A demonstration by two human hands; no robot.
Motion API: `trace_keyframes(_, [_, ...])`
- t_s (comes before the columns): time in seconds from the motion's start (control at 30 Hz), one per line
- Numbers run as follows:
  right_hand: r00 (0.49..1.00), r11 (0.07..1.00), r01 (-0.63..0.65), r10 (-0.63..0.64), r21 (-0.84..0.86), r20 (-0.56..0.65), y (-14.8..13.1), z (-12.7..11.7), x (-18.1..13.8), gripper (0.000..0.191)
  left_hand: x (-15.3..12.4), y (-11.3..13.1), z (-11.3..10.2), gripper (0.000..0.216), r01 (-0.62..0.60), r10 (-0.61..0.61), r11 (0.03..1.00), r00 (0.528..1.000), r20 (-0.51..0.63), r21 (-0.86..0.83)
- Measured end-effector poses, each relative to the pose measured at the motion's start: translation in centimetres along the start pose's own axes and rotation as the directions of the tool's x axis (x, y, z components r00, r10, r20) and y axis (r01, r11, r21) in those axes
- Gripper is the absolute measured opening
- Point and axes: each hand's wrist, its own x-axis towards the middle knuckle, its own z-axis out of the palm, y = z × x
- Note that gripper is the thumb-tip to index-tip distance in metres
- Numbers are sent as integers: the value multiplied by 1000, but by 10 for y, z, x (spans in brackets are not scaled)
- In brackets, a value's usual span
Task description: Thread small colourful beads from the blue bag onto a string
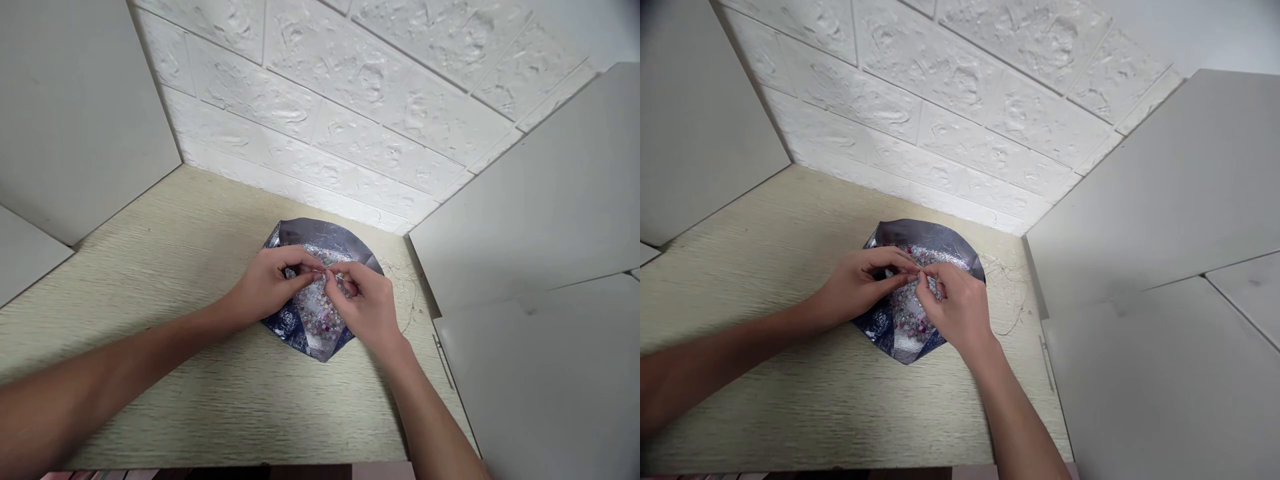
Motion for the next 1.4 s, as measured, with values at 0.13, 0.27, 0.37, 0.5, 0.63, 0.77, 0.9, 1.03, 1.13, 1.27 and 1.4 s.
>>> trace_keyframes(0.13, [999, 1000, 7, -8, 20, 33, 1, 0, 0, 12, 1, 0, 0, 9, -59, 59, 998, 998, -21, 26])
trace_keyframes(0.27, [1000, 1000, 3, -3, -2, -14, -1, 0, 1, 9, 1, -1, 0, 9, -27, 28, 999, 999, -19, 20])
trace_keyframes(0.37, [999, 1000, -4, 4, -21, -38, -2, -1, 2, 7, 0, 0, 0, 7, 5, -5, 1000, 1000, -18, 22])
trace_keyframes(0.5, [999, 1000, -2, 1, -28, -35, -4, -3, 3, 6, -1, 0, -1, 9, 37, -37, 999, 999, -17, 23])
trace_keyframes(0.63, [999, 999, -10, 9, -38, -32, -4, -3, 3, 6, -2, 1, -1, 10, 69, -69, 997, 998, -1, 21])
trace_keyframes(0.77, [999, 999, -12, 10, -47, -32, -5, -2, 3, 7, -2, 1, -1, 12, 86, -86, 996, 996, 3, 19])
trace_keyframes(0.9, [1000, 998, -8, 7, -55, -26, -4, -1, 2, 7, -1, 1, -2, 11, 54, -55, 998, 998, 14, 36])
trace_keyframes(1.03, [1000, 998, -20, 19, -68, -16, -4, -2, 2, 7, 0, 1, -1, 11, 21, -21, 999, 1000, 8, 46])
trace_keyframes(1.13, [1000, 996, -28, 26, -80, -17, -4, -2, 2, 8, 0, 1, -1, 11, -1, 1, 999, 1000, 9, 55])
trace_keyframes(1.27, [1000, 996, -26, 25, -90, -12, -4, -2, 2, 8, -1, 1, -1, 11, -7, 6, 999, 1000, 5, 53])
trace_keyframes(1.4, [1000, 997, -14, 15, -73, 7, -4, -2, 1, 8, -1, 2, -2, 11, 11, -12, 999, 1000, 15, 47])
